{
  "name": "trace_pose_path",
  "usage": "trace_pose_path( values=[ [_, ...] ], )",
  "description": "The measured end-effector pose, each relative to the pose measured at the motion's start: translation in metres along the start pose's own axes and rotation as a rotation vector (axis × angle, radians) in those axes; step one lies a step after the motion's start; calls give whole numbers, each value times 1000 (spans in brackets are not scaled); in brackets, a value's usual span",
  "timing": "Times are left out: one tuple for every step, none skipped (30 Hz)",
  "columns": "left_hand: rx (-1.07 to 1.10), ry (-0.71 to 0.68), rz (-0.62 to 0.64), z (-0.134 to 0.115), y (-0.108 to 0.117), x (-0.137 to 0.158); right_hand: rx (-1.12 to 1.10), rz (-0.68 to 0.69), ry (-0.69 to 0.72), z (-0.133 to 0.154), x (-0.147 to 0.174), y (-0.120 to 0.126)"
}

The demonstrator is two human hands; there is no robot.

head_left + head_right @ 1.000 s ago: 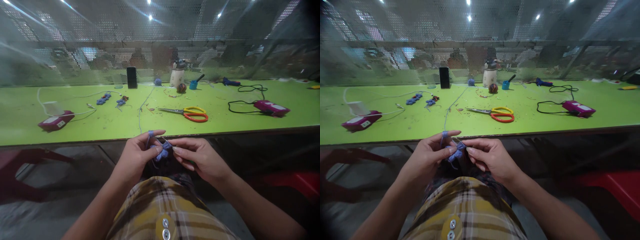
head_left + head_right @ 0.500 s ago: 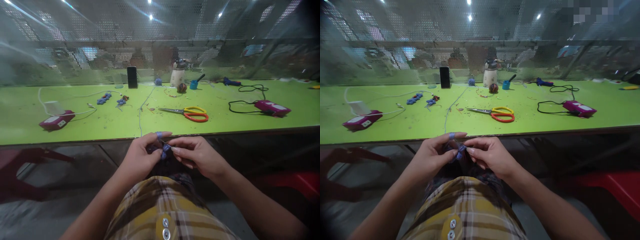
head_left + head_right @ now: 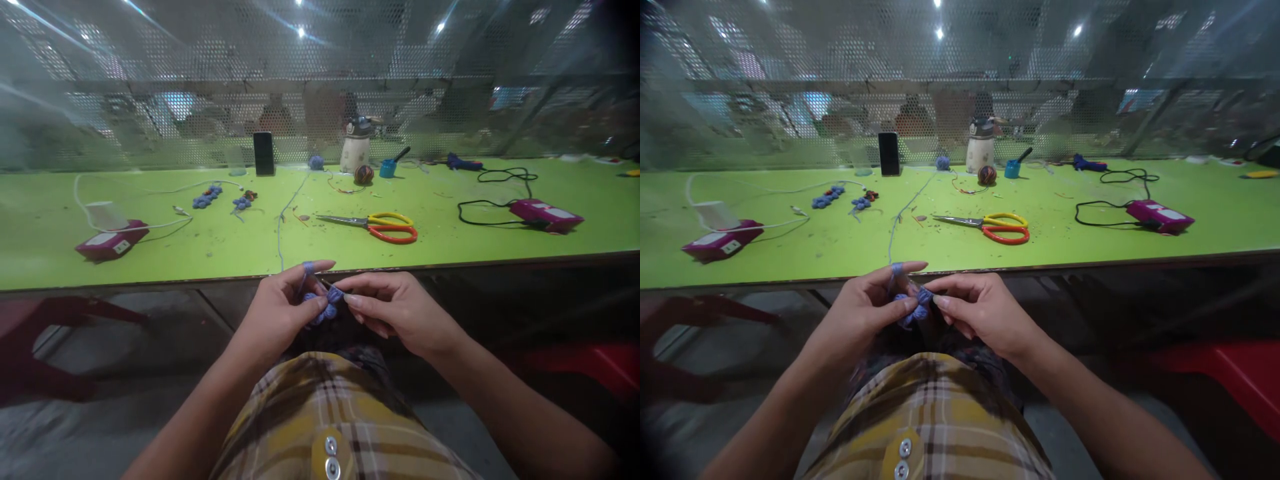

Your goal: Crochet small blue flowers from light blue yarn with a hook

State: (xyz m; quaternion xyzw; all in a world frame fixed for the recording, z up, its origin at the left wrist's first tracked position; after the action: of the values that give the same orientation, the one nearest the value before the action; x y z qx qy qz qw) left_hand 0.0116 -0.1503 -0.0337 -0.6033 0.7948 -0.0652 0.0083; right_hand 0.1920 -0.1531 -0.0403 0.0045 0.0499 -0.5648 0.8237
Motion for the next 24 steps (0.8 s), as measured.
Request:
trace_pose_path(
  values=[
    [-64,-30,21,-1,-1,0,3,6,-5,1,-1,0],
    [-143,-79,36,-3,-2,0,1,11,-13,1,-2,0],
    [-234,-145,39,-4,-2,1,-10,13,-24,1,-3,-1],
    [-328,-222,25,-4,-3,1,-35,8,-35,0,-4,-2],
    [-407,-298,-8,-4,-4,1,-74,-6,-42,-1,-5,-4],
    [-451,-358,-54,-4,-5,2,-130,-31,-42,-3,-6,-6],
    [-448,-389,-100,-3,-5,2,-195,-63,-35,-5,-6,-9],
    [-391,-384,-134,-1,-6,2,-266,-104,-14,-8,-5,-12],
    [-287,-351,-153,1,-6,3,-336,-138,3,-11,-4,-15],
    [-153,-291,-137,3,-6,3,-378,-160,17,-13,-2,-18],
    [-10,-220,-102,4,-6,3,-403,-171,36,-15,-1,-20],
    [123,-151,-58,5,-7,3,-406,-172,53,-16,0,-22],
    [237,-95,-17,5,-7,3,-387,-168,74,-17,2,-23],
    [328,-54,13,5,-7,3,-351,-161,98,-17,3,-23],
    [393,-27,28,4,-7,4,-300,-152,126,-16,4,-22],
    [437,-7,35,3,-7,4,-240,-147,157,-14,4,-20],
    [466,9,36,2,-7,5,-176,-144,190,-12,5,-18],
    [484,24,40,1,-7,6,-110,-142,220,-9,6,-16],
    [495,35,43,0,-7,6,-45,-142,248,-6,7,-14],
    [500,42,46,0,-7,7,22,-143,276,-4,8,-11],
    [503,44,50,-1,-7,8,97,-147,306,-1,9,-9],
    [505,43,53,-1,-7,9,184,-151,341,2,10,-6],
    [506,42,57,-2,-7,9,281,-155,385,5,12,-4],
    [506,40,62,-2,-7,10,380,-160,436,8,13,-2]
  ],
)
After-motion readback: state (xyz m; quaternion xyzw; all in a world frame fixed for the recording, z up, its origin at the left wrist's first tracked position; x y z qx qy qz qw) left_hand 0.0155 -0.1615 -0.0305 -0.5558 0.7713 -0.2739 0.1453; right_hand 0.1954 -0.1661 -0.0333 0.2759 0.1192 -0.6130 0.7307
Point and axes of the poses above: each hand's wrist, its own x-axis away from the middle knuckle, its own y-axis out of the back of the hand, z = x × y, the point moved 2 cm from there along -x, towards the middle knuckle, and after that the axes turned 5 degrees about y, right-handed, at the moved point
